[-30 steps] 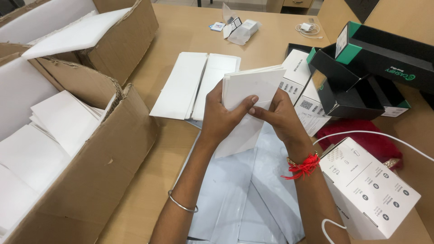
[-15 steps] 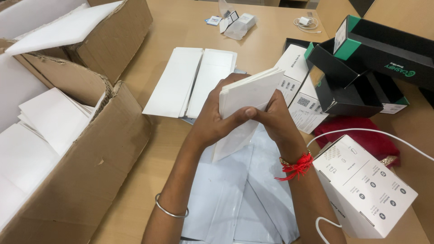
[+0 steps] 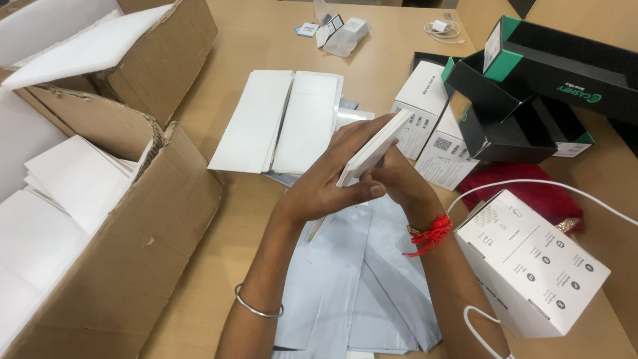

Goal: The person takes white rectangular items from one stack and places them into cardboard boxes, organizing them into neat rows.

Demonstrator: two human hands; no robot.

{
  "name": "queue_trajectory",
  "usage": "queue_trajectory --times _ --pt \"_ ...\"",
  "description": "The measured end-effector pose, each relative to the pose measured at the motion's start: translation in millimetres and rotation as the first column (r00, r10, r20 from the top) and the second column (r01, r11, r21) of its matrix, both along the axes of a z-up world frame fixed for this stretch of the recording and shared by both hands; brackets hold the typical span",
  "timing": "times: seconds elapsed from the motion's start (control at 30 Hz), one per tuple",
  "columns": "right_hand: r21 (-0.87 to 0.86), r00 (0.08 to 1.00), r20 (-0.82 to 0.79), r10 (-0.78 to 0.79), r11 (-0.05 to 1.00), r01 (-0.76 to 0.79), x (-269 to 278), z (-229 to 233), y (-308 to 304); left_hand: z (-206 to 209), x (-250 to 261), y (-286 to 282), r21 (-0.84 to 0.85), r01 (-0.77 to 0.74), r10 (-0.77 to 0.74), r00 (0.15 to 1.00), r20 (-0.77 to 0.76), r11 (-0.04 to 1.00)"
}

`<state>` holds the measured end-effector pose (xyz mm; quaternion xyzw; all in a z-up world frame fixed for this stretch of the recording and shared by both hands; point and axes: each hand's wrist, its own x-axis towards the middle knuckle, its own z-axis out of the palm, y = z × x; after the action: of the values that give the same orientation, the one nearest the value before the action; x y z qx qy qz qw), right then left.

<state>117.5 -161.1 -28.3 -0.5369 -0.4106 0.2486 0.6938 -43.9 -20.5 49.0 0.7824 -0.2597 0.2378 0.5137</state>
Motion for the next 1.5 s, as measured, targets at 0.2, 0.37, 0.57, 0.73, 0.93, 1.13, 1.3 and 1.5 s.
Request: queue_trajectory --times 0.2,0.37,0.57,0.73,0.93,1.13,1.3,1.5 --pt "0.159 0.998 -0.012 0.056 0.986 -0.053 -1 -27 20 -17 21 5 -0.244 0.013 -0.044 0.991 -0.124 0.970" --pt "0.188 0.966 -0.037 -0.257 0.947 0.260 -33 -46 56 -22 30 3 -0.307 -0.234 0.189 0.967 -0.172 0.923" --pt "0.142 0.889 0.211 -0.406 0.913 0.383 -39 -77 49 -36 42 -17 -0.067 -0.252 0.251 0.968 -0.016 0.965" --pt "0.127 0.954 0.040 -0.297 0.948 0.290 -44 -36 42 -43 46 2 -0.303 -0.312 0.304 0.950 -0.072 0.901" --pt "-0.151 0.886 0.463 0.004 0.986 0.075 -95 47 36 -16 13 64 -0.734 -0.299 0.383 0.922 -0.057 0.609" --pt "-0.267 0.844 0.535 -0.037 0.940 0.210 -123 70 41 12 -24 72 -0.783 -0.275 0.358 0.931 -0.072 0.558" --pt "-0.217 0.878 0.466 -0.112 0.947 0.236 -102 66 25 15 -24 55 -0.763 -0.291 0.248 0.953 -0.175 0.577" --pt "-0.120 0.902 0.391 -0.184 0.961 0.249 -75 55 7 -3 1 55 -0.628 -0.232 0.193 0.972 -0.131 0.743"
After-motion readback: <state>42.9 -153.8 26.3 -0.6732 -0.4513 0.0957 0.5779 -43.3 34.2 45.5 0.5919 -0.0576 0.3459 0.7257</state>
